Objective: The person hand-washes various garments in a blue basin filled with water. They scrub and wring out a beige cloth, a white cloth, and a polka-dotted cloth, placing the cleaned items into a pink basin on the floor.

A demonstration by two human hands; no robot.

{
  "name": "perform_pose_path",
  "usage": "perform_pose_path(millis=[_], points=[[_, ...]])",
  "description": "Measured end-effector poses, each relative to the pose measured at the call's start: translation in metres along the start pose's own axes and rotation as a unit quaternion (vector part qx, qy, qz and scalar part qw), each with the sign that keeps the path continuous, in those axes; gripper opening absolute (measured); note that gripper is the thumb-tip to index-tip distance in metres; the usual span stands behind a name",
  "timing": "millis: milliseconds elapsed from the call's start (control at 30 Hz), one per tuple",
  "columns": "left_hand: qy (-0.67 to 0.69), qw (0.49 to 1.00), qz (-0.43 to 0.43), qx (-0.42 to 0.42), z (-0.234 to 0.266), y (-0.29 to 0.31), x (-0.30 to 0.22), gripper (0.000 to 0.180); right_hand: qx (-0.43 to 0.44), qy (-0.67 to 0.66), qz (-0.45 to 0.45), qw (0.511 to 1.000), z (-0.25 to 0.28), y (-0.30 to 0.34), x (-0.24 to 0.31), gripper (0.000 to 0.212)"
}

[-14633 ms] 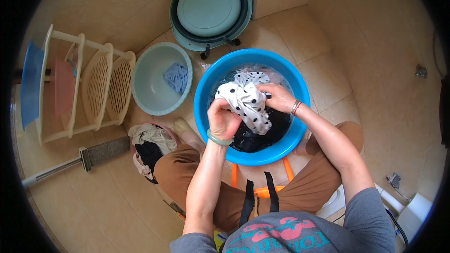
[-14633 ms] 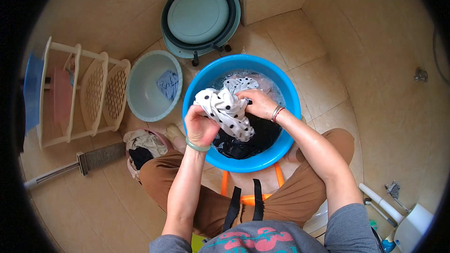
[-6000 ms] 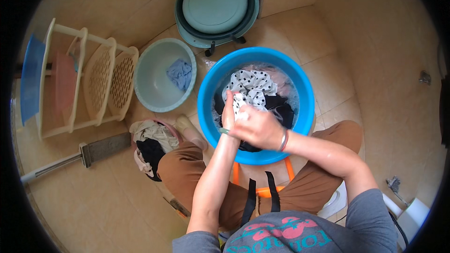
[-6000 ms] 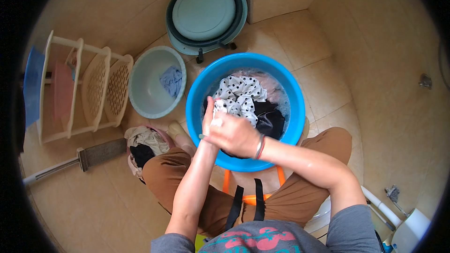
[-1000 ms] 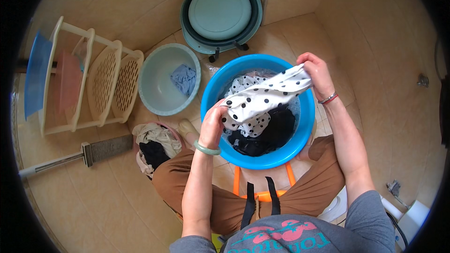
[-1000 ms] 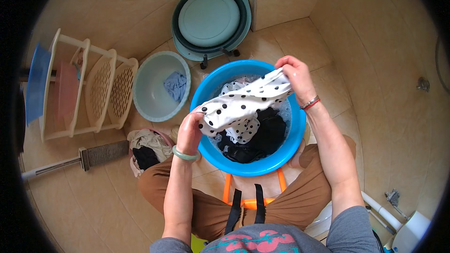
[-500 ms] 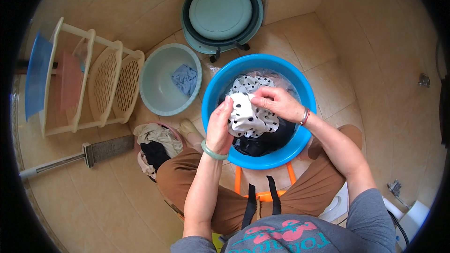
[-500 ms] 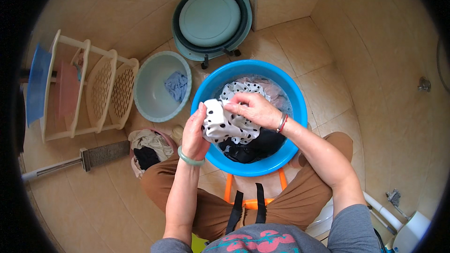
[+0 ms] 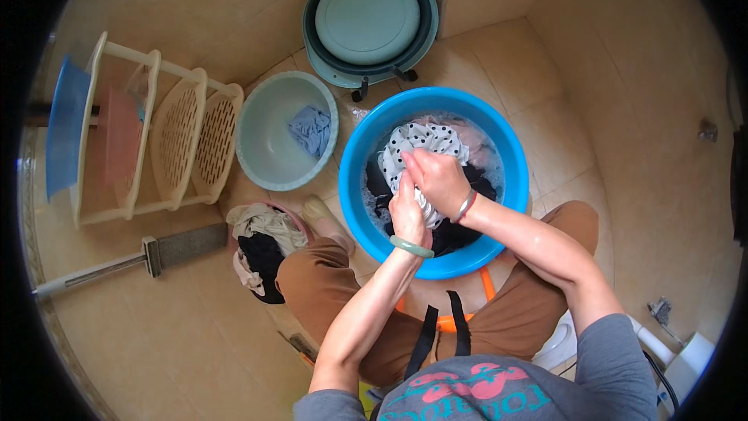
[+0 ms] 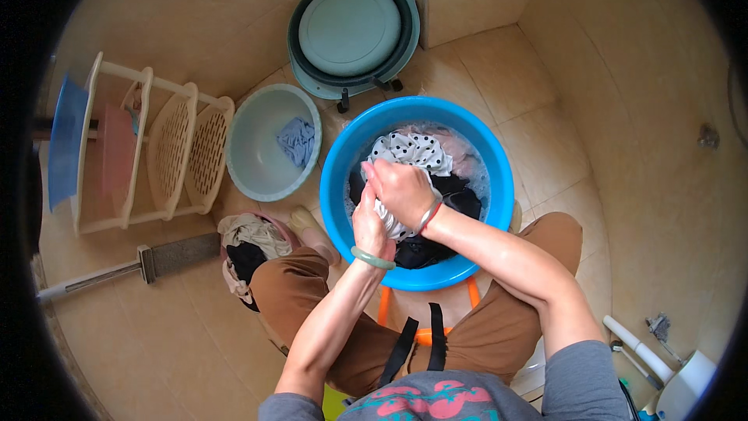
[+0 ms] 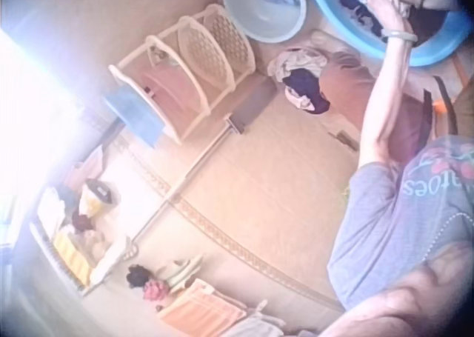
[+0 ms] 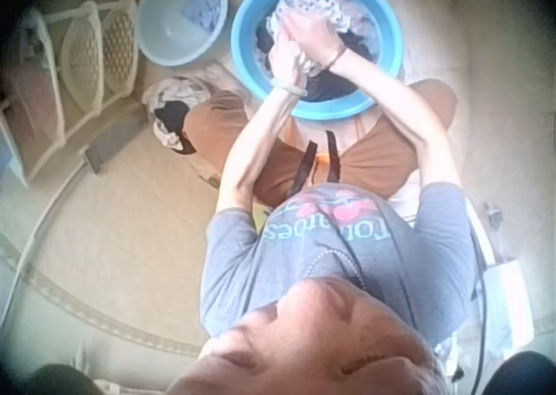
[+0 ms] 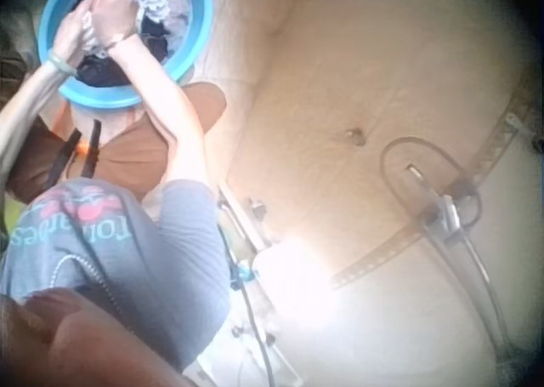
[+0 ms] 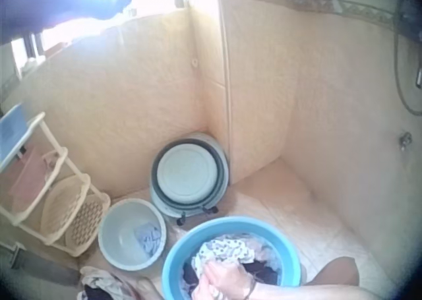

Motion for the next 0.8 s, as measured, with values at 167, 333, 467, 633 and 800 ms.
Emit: perform_pose_path(millis=[167,333,467,633,800], points=[[0.168,0.94,-0.043,0.293,0.052,-0.056,0.033,0.025,0.014,-0.034,0.201,0.979,-0.004,0.032,0.066,0.013],[0.003,0.998,0.057,0.011,0.004,0.002,0.002,0.033,-0.008,-0.02,0.007,1.0,-0.007,-0.004,-0.017,0.023],[-0.127,0.989,-0.062,0.049,0.055,-0.039,0.019,0.024,-0.018,-0.022,0.167,0.986,-0.012,0.019,0.049,0.014],[0.09,0.993,0.009,0.076,0.029,-0.019,0.011,0.023,-0.011,-0.078,0.205,0.976,-0.006,0.022,0.035,0.01],[0.059,0.995,0.069,0.039,0.016,0.003,-0.015,0.031,0.033,-0.152,-0.08,0.985,-0.012,0.001,-0.034,0.027]])
Point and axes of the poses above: each hand's wrist, its own y-axis away from the middle knuckle, its own z-axis out of the back of the hand, x = y × z, the point moved 4 cm from there along -y, towards the middle knuckle, and after that the axes turned 8 degrees about -y, right-handed, at the moved point
